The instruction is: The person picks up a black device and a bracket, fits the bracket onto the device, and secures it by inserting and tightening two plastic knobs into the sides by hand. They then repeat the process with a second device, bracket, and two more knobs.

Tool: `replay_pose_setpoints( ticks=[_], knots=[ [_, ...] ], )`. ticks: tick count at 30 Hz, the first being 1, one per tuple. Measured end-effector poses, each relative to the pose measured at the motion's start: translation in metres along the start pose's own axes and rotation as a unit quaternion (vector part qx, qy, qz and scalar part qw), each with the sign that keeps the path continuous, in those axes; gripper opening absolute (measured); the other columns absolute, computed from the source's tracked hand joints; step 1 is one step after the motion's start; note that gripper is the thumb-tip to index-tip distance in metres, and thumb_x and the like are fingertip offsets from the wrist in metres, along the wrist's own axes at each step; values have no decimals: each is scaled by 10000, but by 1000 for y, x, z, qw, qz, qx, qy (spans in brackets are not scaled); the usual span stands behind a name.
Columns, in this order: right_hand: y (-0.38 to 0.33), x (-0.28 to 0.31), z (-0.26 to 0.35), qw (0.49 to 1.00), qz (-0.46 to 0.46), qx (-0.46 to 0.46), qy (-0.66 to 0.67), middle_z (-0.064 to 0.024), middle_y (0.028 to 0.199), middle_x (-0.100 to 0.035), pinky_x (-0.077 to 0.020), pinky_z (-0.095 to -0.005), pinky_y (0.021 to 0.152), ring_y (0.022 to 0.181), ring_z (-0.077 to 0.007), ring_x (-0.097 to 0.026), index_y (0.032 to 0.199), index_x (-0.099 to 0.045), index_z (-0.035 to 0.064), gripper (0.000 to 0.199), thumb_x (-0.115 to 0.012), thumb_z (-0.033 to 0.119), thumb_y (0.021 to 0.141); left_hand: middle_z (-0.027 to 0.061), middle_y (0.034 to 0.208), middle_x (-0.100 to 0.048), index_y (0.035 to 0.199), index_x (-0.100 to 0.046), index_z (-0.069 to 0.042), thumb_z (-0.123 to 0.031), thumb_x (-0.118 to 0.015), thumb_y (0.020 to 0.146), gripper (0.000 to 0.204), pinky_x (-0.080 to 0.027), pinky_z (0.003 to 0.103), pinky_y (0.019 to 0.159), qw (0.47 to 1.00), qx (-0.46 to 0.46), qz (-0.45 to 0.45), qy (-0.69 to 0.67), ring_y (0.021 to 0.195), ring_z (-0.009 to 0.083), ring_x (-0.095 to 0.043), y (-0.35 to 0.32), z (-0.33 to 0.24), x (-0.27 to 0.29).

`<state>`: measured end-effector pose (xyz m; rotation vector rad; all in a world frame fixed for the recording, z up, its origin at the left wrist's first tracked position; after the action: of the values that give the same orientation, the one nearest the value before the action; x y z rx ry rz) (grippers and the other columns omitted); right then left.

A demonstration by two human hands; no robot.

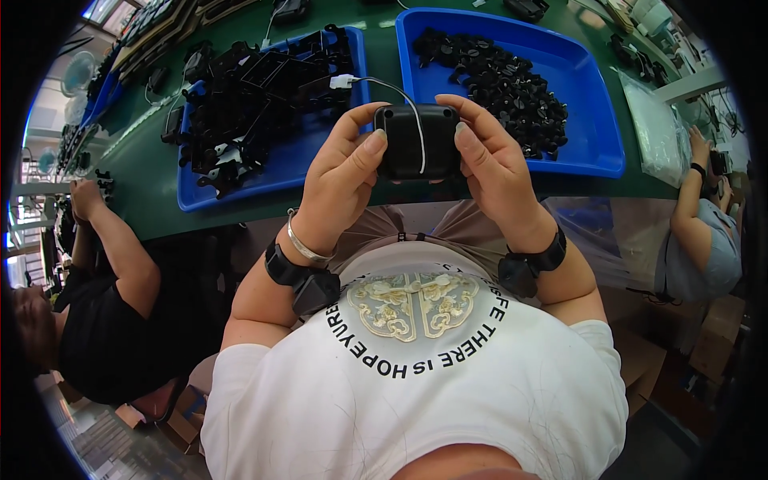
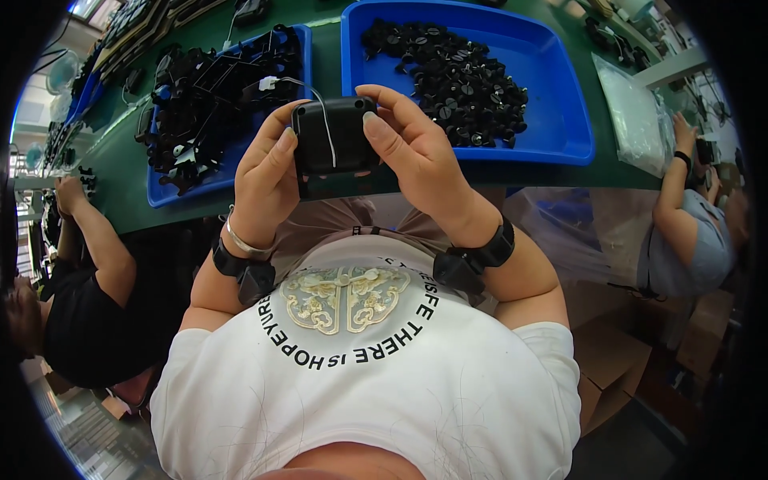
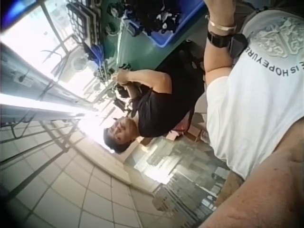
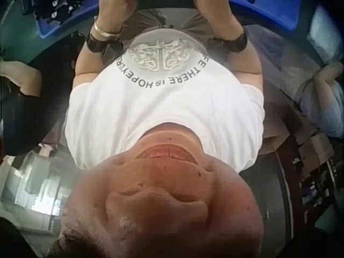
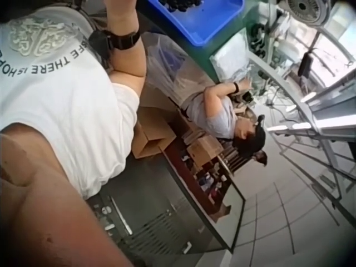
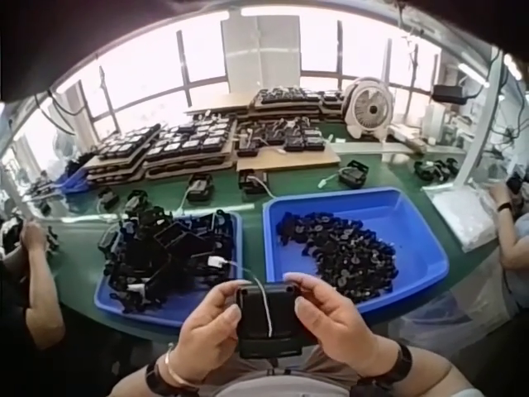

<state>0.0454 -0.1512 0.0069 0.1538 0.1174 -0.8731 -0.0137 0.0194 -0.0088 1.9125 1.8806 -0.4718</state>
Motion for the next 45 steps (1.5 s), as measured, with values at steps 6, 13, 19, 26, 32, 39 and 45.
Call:
replay_pose_setpoints(
  ticks=[6, 13, 19, 26, 32, 39, 45],
  knots=[
    [-1, -13, -12, 996, -53, 73, -19, -7, 1013, -542, -421, -153, 748, 887, -49, -513, 1284, -384, 9, 400, -439, 238, 960, 49, 958, -606, 1271, -416, 10, -298, -391, 971, 431, -471, 163, 616, 997, 4, -49, 57, 743, 62, -588, -3, 3, -3],
    [-2, -15, -13, 987, -87, 122, -66, -18, 1018, -543, -441, -156, 731, 876, -33, -516, 1270, -395, 15, 397, -400, 279, 973, 10, 937, -598, 1296, -441, -39, -310, -418, 966, 428, -424, 140, 546, 996, -62, -59, 29, 686, 23, -545, -7, 9, -11],
    [-2, -11, -12, 995, -78, 60, -26, -48, 1077, -518, -467, -168, 680, 857, -49, -538, 1288, -362, 13, 418, -362, 297, 981, 10, 937, -595, 1308, -424, -32, -301, -423, 965, 436, -417, 138, 547, 984, -106, -48, 134, 697, 18, -535, -9, 13, -7],
    [-1, -16, -10, 996, -44, 76, -35, -50, 1100, -521, -484, -169, 654, 853, -53, -548, 1321, -333, 19, 418, -373, 257, 979, 13, 926, -593, 1314, -415, -25, -290, -424, 967, 437, -407, 148, 541, 997, -14, -79, 1, 682, 19, -522, -5, 0, -9],
    [-2, -12, -11, 998, -33, 51, 13, -61, 1138, -510, -507, -207, 678, 875, -68, -553, 1334, -320, 17, 413, -382, 213, 976, 16, 927, -594, 1334, -386, -23, -289, -412, 970, 451, -404, 148, 545, 993, -59, -59, 81, 694, 22, -531, -6, 5, -3],
    [7, 2, -1, 998, -49, 38, 34, -55, 1026, -570, -505, -230, 632, 759, -91, -586, 1316, -356, 35, 387, -391, 199, 968, 105, 1113, -572, 1336, -364, 11, -277, -423, 961, 477, -464, 235, 764, 997, -65, -13, 39, 927, 134, -567, 2, -3, -10],
    [74, 64, 43, 992, -130, -2, 11, -33, 873, -600, -479, -247, 572, 677, -118, -594, 1229, -439, 50, 326, -407, 210, 948, 115, 1113, -578, 1326, -395, -24, -165, -548, 902, 473, -468, 273, 748, 985, -62, 39, 159, 937, 165, -561, 23, -15, -7]
  ],
)
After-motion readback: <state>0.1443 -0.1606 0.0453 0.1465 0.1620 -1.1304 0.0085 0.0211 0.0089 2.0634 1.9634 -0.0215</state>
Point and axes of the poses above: each hand's wrist, its own y-axis towards the middle knuckle, its own x-axis out of the back of the hand, z = x × y, the point moved 2 cm from there along y, towards the middle knuckle
